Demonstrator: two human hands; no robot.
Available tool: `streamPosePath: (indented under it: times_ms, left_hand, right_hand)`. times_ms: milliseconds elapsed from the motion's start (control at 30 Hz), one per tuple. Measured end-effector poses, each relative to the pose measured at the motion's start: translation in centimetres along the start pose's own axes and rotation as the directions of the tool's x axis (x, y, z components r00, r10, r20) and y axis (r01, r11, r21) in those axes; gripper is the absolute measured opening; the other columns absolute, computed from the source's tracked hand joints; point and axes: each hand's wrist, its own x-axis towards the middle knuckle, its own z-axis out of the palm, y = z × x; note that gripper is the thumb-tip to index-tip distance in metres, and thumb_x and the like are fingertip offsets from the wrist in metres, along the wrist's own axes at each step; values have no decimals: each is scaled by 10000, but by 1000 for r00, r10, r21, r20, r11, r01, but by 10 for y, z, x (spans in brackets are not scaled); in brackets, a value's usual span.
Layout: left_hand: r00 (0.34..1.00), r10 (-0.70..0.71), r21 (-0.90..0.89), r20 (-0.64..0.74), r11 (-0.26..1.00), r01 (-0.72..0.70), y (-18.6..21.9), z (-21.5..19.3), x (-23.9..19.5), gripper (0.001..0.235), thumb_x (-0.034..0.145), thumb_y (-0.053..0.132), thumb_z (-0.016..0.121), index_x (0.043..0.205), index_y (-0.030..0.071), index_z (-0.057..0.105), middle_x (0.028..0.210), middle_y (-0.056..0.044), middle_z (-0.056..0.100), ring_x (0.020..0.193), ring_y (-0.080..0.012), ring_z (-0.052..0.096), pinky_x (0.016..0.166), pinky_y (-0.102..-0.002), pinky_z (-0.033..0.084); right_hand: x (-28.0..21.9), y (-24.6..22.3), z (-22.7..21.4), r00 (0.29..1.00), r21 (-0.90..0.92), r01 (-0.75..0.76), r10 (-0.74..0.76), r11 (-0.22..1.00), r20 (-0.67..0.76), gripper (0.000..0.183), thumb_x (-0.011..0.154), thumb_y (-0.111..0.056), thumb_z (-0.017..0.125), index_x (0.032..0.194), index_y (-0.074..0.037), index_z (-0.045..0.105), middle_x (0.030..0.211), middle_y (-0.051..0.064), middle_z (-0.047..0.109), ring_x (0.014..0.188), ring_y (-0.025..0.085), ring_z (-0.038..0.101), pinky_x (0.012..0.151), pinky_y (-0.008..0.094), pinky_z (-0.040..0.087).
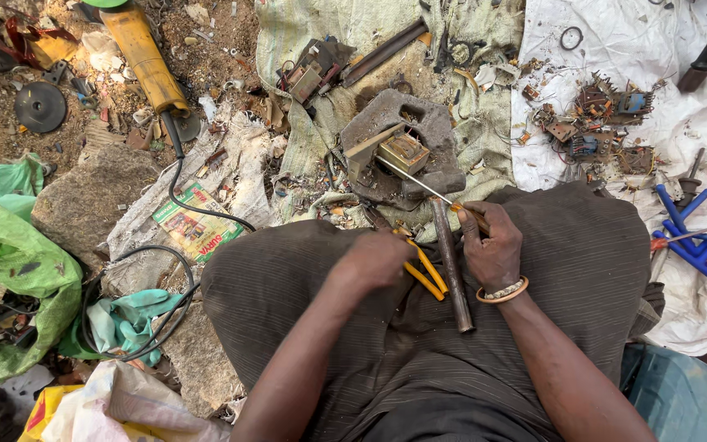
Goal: The person sits on the ground and uses a screwdriver and pliers to disassemble a small electronic component. They remove screws and separate parts of the device while surrounded by scrap materials and tools.
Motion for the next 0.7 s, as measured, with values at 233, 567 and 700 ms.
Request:
streamPosePath:
  times_ms: [233,567,700]
  left_hand:
    - [993,119,196,-14,974,-114,11,31,21,394,790,382,825,994,55,741,1136,-156,698,1243,-378,585,1050,-610,441]
    - [953,115,-216,-279,960,-179,-25,-24,10,260,905,356,733,897,99,773,1292,-60,713,1159,-289,643,977,-532,494]
    - [946,-166,-635,-277,771,-51,-33,-45,-9,255,944,393,602,1044,221,762,1173,-55,781,1004,-274,734,891,-485,600]
  right_hand:
    - [4,-4,-1,993,74,-116,113,991,35,279,1007,-246,696,1112,12,693,1003,136,719,746,182,728,618,316,590]
    - [7,2,1,993,117,-118,115,986,27,288,1018,-255,695,1117,15,692,993,123,704,752,166,701,599,296,590]
    - [6,7,1,1000,74,-16,16,997,-8,278,1052,-250,692,1136,15,703,1011,108,714,827,160,704,666,298,591]
